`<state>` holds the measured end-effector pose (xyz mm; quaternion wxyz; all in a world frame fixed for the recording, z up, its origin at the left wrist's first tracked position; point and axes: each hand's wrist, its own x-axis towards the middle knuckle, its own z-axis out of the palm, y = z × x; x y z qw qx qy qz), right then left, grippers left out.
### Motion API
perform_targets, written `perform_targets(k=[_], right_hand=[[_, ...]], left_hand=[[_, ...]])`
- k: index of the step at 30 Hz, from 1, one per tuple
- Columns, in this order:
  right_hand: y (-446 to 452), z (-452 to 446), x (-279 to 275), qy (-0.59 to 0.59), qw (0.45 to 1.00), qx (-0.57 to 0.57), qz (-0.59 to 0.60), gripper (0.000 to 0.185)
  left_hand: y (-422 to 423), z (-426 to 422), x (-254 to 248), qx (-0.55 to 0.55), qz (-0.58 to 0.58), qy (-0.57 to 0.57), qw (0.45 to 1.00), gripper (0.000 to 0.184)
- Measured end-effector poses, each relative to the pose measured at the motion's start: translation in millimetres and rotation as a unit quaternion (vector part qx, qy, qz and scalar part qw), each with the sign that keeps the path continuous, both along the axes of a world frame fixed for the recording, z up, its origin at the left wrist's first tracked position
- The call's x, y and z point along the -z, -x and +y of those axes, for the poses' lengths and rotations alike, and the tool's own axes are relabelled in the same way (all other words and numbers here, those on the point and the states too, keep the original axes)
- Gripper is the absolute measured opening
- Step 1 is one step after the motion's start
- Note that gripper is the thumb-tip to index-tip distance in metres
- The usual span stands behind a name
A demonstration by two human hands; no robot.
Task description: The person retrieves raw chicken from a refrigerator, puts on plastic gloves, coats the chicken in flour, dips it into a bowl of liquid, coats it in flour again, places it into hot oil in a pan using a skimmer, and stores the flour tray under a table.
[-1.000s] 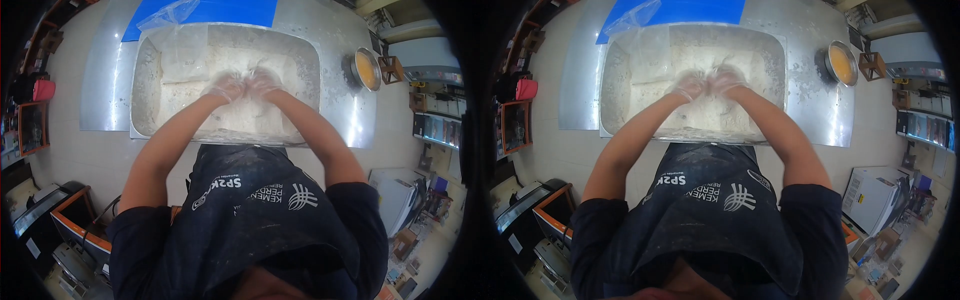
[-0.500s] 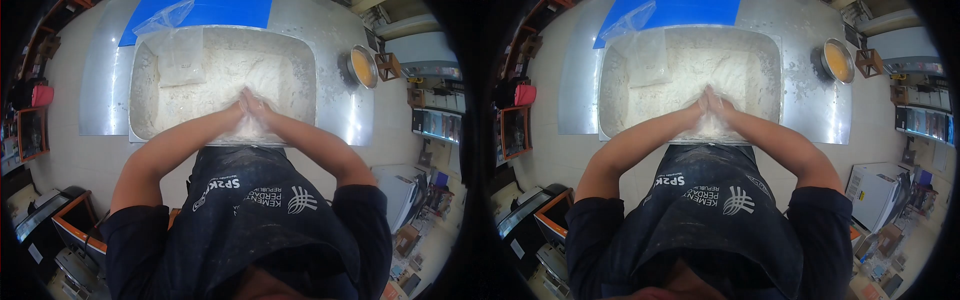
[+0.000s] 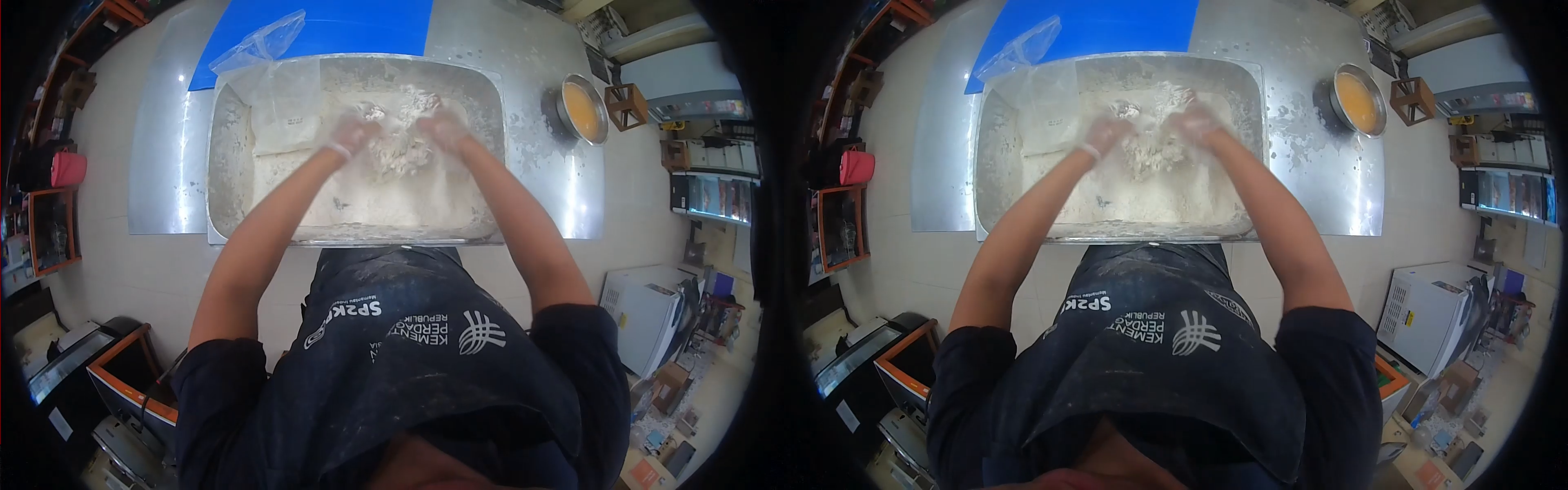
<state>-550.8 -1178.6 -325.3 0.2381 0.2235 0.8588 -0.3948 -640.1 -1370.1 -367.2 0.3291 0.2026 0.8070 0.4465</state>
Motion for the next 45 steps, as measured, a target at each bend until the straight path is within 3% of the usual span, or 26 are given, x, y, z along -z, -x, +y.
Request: perform_targets(k=[1, 3, 4, 6, 7, 9, 12, 14, 16, 18, 19, 21, 22, 23, 26, 27, 28, 29, 30, 31, 33, 36, 39, 42, 43, 45], right_hand=[[6, 6, 2, 0.025, 0.997, 0.073, -0.002, 0.064], [15, 9, 8, 0.073, 0.975, 0.211, -0.004, 0.061], [21, -4, 28, -0.012, 0.982, 0.188, 0.013, 0.059], [35, -32, 82, -0.182, 0.972, 0.139, 0.047, 0.055], [24, -36, 83, -0.152, 0.986, 0.067, 0.026, 0.052], [5, -40, 72, -0.086, 0.993, -0.074, -0.010, 0.048], [-4, -17, 36, -0.208, 0.901, -0.380, -0.017, 0.047], [-1, 13, 54, -0.127, 0.961, -0.235, -0.065, 0.046], [-8, 23, 53, -0.187, 0.945, -0.252, -0.086, 0.048], [-23, 15, 19, -0.373, 0.819, -0.429, -0.076, 0.052], [-27, 5, 14, -0.333, 0.866, -0.358, -0.104, 0.054], [-35, -18, 10, -0.243, 0.933, -0.210, -0.162, 0.060], [-44, -21, 16, -0.224, 0.935, -0.220, -0.164, 0.063], [-53, -24, 26, -0.204, 0.937, -0.228, -0.165, 0.066], [-53, -35, 20, -0.093, 0.950, -0.210, -0.212, 0.069], [-52, -38, 16, -0.046, 0.952, -0.193, -0.233, 0.069], [-53, -35, 26, -0.027, 0.941, -0.286, -0.177, 0.064], [-55, -30, 46, -0.010, 0.919, -0.375, -0.120, 0.062], [-56, -29, 47, 0.007, 0.928, -0.357, -0.111, 0.063], [-57, -28, 49, 0.025, 0.935, -0.339, -0.103, 0.065], [-60, -42, 31, 0.067, 0.978, -0.079, -0.179, 0.071], [-58, -48, 24, 0.037, 0.997, -0.052, -0.041, 0.073], [-44, -50, -14, 0.040, 0.996, -0.070, -0.036, 0.066], [-50, -50, -11, -0.150, 0.948, -0.244, 0.138, 0.061], [-50, -45, -13, -0.111, 0.953, -0.253, 0.122, 0.060], [-54, -34, -19, -0.031, 0.958, -0.270, 0.090, 0.057]], left_hand=[[29, 1, 65, 0.010, -0.009, -0.128, 0.992, 0.068], [20, 19, 79, -0.045, 0.101, -0.104, 0.988, 0.065], [19, 29, 81, -0.072, 0.160, -0.090, 0.980, 0.063], [12, 43, 64, 0.141, 0.217, 0.119, 0.959, 0.044], [-3, 39, 61, 0.246, 0.225, 0.224, 0.916, 0.035], [-17, 16, 62, 0.246, 0.080, 0.149, 0.954, 0.033], [-15, -28, 2, 0.298, 0.010, 0.065, 0.952, 0.031], [0, -45, -3, 0.286, 0.231, 0.241, 0.898, 0.035], [12, -82, 13, 0.165, 0.314, 0.286, 0.890, 0.033], [5, -93, 4, 0.294, 0.285, 0.360, 0.839, 0.043], [3, -97, -4, 0.353, 0.269, 0.393, 0.806, 0.048], [-16, -92, -34, 0.280, 0.143, 0.406, 0.858, 0.059], [-25, -90, -41, 0.244, 0.074, 0.409, 0.876, 0.064], [-16, -84, -2, 0.322, 0.014, 0.421, 0.848, 0.079], [-34, -53, -5, 0.285, -0.136, 0.366, 0.875, 0.086], [-41, -51, 7, 0.314, -0.137, 0.249, 0.906, 0.085], [-49, -49, 29, 0.338, -0.132, 0.128, 0.923, 0.085], [-54, -41, 32, 0.334, -0.131, 0.101, 0.928, 0.083], [-59, -32, 28, 0.331, -0.130, 0.073, 0.932, 0.082], [-71, -20, 25, 0.302, -0.136, 0.142, 0.933, 0.079], [-73, -11, 20, 0.277, -0.173, 0.211, 0.921, 0.065], [-73, -20, 17, 0.148, -0.094, 0.189, 0.966, 0.053], [-60, -18, -2, 0.132, 0.011, 0.139, 0.981, 0.053], [-53, -23, 3, 0.106, 0.189, 0.057, 0.974, 0.049], [-49, -27, 3, 0.176, 0.280, -0.032, 0.943, 0.045], [-35, -25, 6, 0.112, 0.068, -0.022, 0.991, 0.039]])
